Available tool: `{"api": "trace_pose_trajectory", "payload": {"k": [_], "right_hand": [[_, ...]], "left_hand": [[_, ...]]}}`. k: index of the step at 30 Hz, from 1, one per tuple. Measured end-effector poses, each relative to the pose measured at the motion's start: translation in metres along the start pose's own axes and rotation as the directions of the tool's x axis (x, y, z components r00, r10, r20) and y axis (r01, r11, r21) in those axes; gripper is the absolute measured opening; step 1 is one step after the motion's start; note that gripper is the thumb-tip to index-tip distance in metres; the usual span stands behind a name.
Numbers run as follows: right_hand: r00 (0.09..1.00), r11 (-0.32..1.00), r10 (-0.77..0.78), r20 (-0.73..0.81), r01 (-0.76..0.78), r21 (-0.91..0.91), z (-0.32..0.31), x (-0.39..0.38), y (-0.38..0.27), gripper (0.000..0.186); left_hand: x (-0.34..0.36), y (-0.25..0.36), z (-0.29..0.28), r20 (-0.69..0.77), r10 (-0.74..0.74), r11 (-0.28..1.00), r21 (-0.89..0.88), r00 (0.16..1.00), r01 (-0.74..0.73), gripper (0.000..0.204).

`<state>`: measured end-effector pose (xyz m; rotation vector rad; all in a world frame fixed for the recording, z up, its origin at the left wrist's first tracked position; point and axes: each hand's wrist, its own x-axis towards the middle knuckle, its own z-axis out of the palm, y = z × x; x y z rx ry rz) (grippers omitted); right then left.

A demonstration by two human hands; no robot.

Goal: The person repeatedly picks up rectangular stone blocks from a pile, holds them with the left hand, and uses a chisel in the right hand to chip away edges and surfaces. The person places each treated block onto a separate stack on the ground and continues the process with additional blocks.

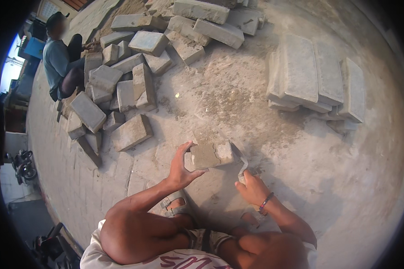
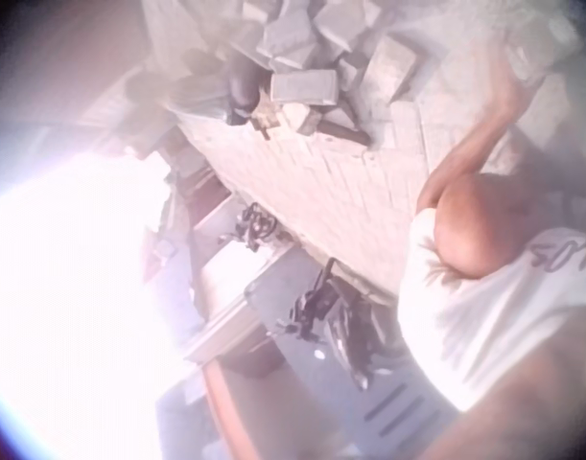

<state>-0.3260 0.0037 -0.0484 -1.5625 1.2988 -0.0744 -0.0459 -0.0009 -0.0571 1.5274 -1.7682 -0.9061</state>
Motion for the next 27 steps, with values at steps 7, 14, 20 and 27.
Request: {"api": "trace_pose_trajectory", "payload": {"k": [7, 14, 20, 27], "right_hand": [[1.000, 0.999, 0.000, -0.014, 0.001, 0.043, -0.005, -0.005, 0.010, 0.044], [0.997, 0.993, 0.036, -0.074, -0.028, 0.111, -0.034, -0.022, -0.008, 0.042], [0.999, 0.944, 0.052, -0.014, -0.045, 0.326, 0.000, -0.006, -0.005, 0.038], [0.975, 0.925, -0.100, -0.197, 0.164, 0.342, 0.028, 0.005, -0.018, 0.037]], "left_hand": [[0.016, -0.006, 0.005, 0.210, -0.195, 0.937, -0.249, 0.958, 0.245, 0.089], [0.052, 0.043, -0.027, 0.188, -0.108, 0.870, 0.493, 0.976, 0.002, 0.081], [0.054, -0.014, 0.010, 0.263, -0.168, 0.670, 0.738, 0.950, -0.086, 0.087], [0.019, -0.021, -0.021, 0.213, -0.138, 0.755, 0.655, 0.967, -0.036, 0.089]]}}
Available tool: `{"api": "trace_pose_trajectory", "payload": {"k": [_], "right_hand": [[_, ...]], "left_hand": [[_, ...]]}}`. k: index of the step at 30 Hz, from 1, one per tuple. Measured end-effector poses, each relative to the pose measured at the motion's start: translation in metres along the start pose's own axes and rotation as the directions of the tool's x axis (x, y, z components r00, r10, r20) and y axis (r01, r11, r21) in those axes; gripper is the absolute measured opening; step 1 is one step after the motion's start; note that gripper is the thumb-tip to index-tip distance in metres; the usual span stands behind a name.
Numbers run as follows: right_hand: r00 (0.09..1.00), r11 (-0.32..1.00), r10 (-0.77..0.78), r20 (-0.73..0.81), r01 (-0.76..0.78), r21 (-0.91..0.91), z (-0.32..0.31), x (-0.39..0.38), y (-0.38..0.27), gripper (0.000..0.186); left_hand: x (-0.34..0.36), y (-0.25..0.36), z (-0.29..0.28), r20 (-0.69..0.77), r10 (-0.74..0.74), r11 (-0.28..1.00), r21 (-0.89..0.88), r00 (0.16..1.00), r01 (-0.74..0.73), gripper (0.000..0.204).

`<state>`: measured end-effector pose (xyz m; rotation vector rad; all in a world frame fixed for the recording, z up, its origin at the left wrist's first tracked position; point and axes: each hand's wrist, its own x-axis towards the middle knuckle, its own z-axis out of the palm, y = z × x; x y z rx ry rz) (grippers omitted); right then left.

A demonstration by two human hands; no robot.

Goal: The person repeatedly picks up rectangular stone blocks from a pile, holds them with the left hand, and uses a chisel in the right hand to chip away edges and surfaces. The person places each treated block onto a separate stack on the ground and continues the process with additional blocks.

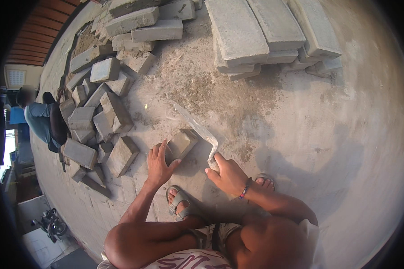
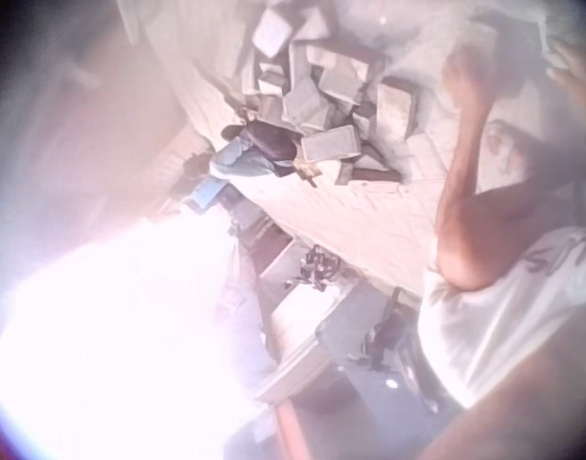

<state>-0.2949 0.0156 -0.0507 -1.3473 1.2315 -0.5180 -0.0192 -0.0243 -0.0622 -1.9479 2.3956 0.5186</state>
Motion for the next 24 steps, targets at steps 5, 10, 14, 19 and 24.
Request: {"api": "trace_pose_trajectory", "payload": {"k": [5, 10, 14, 19, 24], "right_hand": [[0.975, 0.970, 0.138, 0.176, -0.098, -0.222, 0.003, 0.028, 0.056, 0.037], [0.985, 0.977, 0.114, 0.133, -0.087, -0.194, -0.031, 0.031, 0.013, 0.038], [0.983, 0.986, 0.108, 0.148, -0.086, -0.146, -0.007, 0.020, 0.011, 0.039], [0.878, 0.924, 0.378, 0.294, -0.378, -0.058, -0.018, 0.039, 0.039, 0.042], [0.983, 0.989, 0.114, 0.146, -0.098, -0.114, -0.008, 0.030, 0.016, 0.041]], "left_hand": [[-0.036, -0.045, 0.005, -0.125, -0.097, 0.994, -0.066, 0.987, 0.089, 0.081], [-0.075, -0.082, 0.016, -0.089, -0.369, 0.880, -0.353, 0.925, 0.317, 0.070], [-0.080, -0.086, 0.026, 0.067, -0.537, 0.609, -0.660, 0.841, 0.441, 0.061], [-0.090, -0.098, 0.038, 0.187, -0.574, 0.506, -0.685, 0.797, 0.525, 0.051], [-0.093, -0.094, 0.048, 0.094, -0.419, 0.747, -0.530, 0.903, 0.401, 0.084]]}}
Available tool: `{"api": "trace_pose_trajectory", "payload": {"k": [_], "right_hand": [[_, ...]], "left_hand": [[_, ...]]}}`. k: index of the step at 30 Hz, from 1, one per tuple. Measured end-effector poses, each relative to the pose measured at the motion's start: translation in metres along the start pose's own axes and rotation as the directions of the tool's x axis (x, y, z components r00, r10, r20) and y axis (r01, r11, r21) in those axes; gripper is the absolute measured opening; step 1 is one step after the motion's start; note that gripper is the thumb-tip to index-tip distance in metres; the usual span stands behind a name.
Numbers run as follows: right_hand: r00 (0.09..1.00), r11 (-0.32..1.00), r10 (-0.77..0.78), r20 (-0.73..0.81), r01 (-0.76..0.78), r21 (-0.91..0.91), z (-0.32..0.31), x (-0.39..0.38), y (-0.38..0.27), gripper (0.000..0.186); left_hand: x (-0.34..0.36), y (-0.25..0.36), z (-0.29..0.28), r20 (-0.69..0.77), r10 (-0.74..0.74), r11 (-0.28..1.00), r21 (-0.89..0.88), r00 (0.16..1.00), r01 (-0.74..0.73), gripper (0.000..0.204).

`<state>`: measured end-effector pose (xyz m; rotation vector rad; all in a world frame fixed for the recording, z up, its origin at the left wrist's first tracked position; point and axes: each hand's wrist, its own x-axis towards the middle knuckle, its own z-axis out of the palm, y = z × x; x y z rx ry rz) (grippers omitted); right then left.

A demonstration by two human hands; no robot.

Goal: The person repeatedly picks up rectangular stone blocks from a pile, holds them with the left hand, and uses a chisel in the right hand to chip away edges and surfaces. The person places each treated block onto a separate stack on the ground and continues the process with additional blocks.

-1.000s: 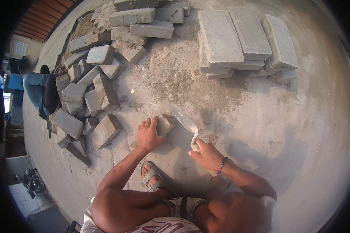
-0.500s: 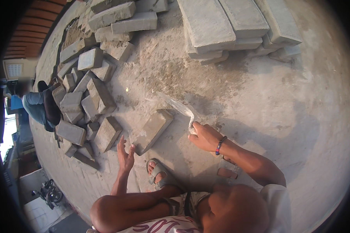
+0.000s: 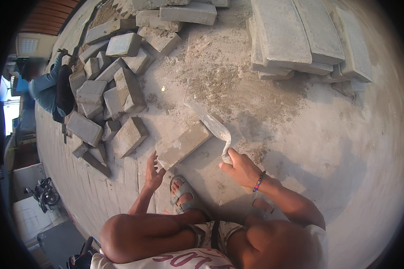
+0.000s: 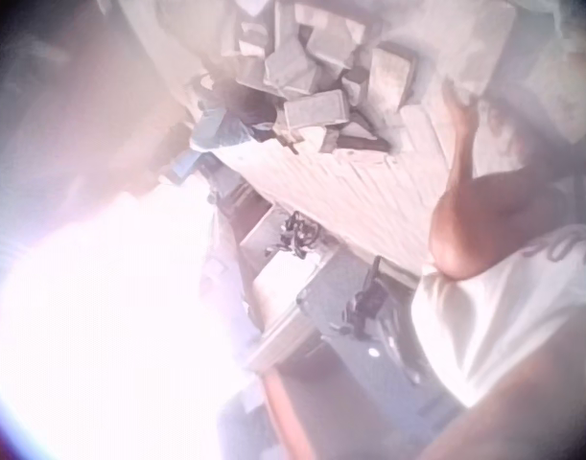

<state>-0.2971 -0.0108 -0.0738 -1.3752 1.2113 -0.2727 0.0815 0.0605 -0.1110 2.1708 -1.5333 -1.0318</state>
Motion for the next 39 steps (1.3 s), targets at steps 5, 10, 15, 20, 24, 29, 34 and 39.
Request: {"api": "trace_pose_trajectory", "payload": {"k": [5, 10, 15, 20, 24, 29, 34, 39], "right_hand": [[0.927, 0.911, 0.272, 0.256, -0.334, 0.241, 0.002, 0.022, 0.038, 0.036], [0.990, 0.995, -0.104, -0.097, 0.103, -0.013, 0.010, -0.002, 0.010, 0.034], [0.972, 0.967, 0.215, 0.095, -0.225, 0.117, -0.004, 0.008, 0.034, 0.034], [0.964, 0.973, -0.147, -0.223, 0.099, -0.210, -0.017, -0.032, -0.042, 0.030], [0.961, 0.907, -0.254, -0.113, 0.196, -0.372, 0.006, -0.035, -0.040, 0.030], [0.977, 0.935, 0.167, -0.134, -0.200, -0.294, -0.035, 0.009, 0.021, 0.036], [0.995, 0.943, -0.004, -0.097, -0.028, -0.332, -0.019, -0.021, -0.040, 0.038], [0.981, 0.922, 0.064, -0.185, -0.129, -0.365, -0.033, 0.012, 0.002, 0.039]], "left_hand": [[0.013, 0.006, 0.021, -0.048, 0.269, 0.953, 0.160, 0.962, -0.258, 0.098], [0.016, 0.021, 0.024, 0.025, 0.062, 0.979, -0.197, 0.998, -0.056, 0.078], [0.021, 0.055, 0.006, -0.014, 0.164, 0.957, -0.238, 0.986, -0.162, 0.074], [0.031, 0.117, -0.011, -0.054, 0.341, 0.939, -0.033, 0.939, -0.343, 0.072], [0.034, 0.159, -0.011, -0.072, 0.411, 0.911, 0.070, 0.909, -0.407, 0.074], [0.039, 0.182, -0.009, -0.028, 0.473, 0.867, 0.190, 0.881, -0.460, 0.078], [0.038, 0.186, -0.011, 0.023, 0.367, 0.912, 0.190, 0.930, -0.365, 0.085], [0.038, 0.182, 0.001, -0.083, 0.461, 0.883, 0.145, 0.883, -0.447, 0.081]]}}
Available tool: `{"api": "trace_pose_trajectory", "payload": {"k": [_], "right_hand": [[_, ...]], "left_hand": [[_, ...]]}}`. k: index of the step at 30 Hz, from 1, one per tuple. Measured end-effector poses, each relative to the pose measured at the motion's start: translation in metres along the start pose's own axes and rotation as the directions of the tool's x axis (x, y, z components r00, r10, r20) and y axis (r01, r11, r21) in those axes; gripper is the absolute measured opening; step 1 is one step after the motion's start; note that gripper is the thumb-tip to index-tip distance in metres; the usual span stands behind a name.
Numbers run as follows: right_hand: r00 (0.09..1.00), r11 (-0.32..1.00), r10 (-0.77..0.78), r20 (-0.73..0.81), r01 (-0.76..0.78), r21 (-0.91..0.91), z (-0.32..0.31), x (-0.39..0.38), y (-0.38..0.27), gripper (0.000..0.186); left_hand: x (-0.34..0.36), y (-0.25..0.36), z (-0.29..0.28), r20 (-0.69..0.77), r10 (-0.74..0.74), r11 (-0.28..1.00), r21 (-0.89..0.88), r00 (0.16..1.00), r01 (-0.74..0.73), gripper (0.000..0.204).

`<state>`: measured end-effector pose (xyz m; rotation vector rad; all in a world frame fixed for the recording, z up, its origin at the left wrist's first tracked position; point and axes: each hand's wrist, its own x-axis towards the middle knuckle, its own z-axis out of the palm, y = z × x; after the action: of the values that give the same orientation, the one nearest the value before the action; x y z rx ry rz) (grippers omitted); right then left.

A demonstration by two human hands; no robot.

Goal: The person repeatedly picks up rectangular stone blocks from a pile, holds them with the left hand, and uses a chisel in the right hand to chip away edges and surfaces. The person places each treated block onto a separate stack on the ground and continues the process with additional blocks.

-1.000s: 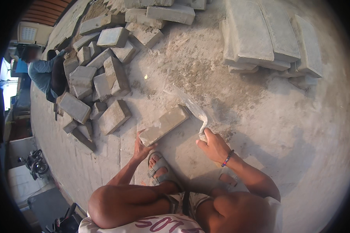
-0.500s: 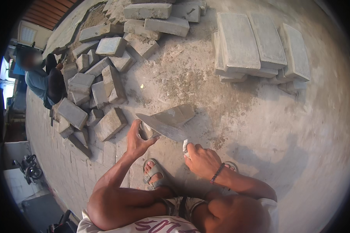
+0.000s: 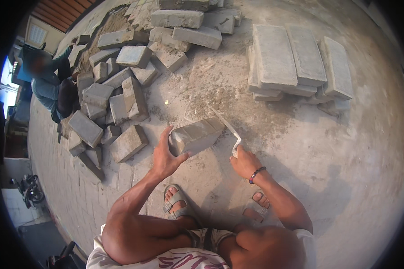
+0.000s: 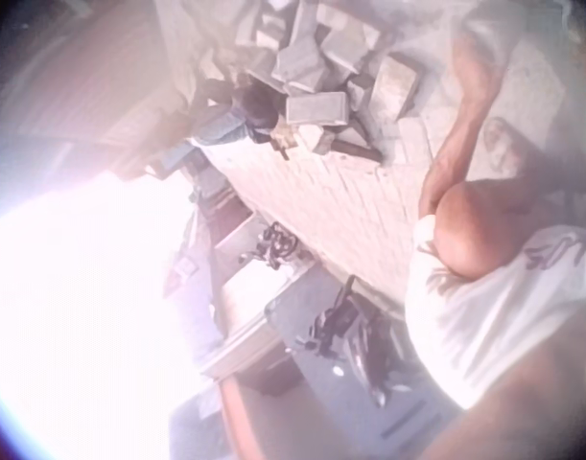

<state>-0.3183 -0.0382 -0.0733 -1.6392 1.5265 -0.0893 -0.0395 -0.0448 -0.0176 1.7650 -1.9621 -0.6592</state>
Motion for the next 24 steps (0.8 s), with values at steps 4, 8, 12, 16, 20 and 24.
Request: {"api": "trace_pose_trajectory", "payload": {"k": [4, 8, 12, 16, 20, 24], "right_hand": [[0.997, 0.987, 0.053, -0.056, -0.044, 0.158, -0.022, -0.008, 0.004, 0.036], [0.999, 0.916, -0.020, -0.026, 0.029, 0.400, 0.010, -0.016, 0.027, 0.039], [0.989, 0.787, 0.059, 0.139, -0.131, 0.603, 0.009, -0.026, 0.002, 0.036], [0.999, 0.790, 0.015, 0.039, -0.036, 0.611, 0.010, -0.022, -0.017, 0.034], [0.979, 0.930, -0.161, -0.128, 0.194, 0.312, 0.024, -0.014, -0.042, 0.031], [0.846, 0.851, -0.520, -0.117, 0.525, 0.014, 0.052, -0.016, -0.056, 0.027]], "left_hand": [[-0.004, -0.028, -0.011, -0.012, -0.211, 0.950, -0.239, 0.977, 0.202, 0.077], [-0.002, -0.074, -0.010, 0.183, -0.656, 0.383, -0.755, 0.732, 0.532, 0.063], [-0.008, -0.095, -0.011, 0.340, -0.673, 0.181, -0.785, 0.657, 0.592, 0.056], [-0.006, -0.109, -0.014, 0.530, -0.590, -0.029, -0.768, 0.609, 0.640, 0.049], [-0.017, -0.145, -0.004, 0.676, -0.551, -0.407, -0.729, 0.489, 0.550, 0.045], [-0.026, -0.135, 0.007, 0.831, -0.267, -0.644, -0.531, 0.489, 0.551, 0.040]]}}
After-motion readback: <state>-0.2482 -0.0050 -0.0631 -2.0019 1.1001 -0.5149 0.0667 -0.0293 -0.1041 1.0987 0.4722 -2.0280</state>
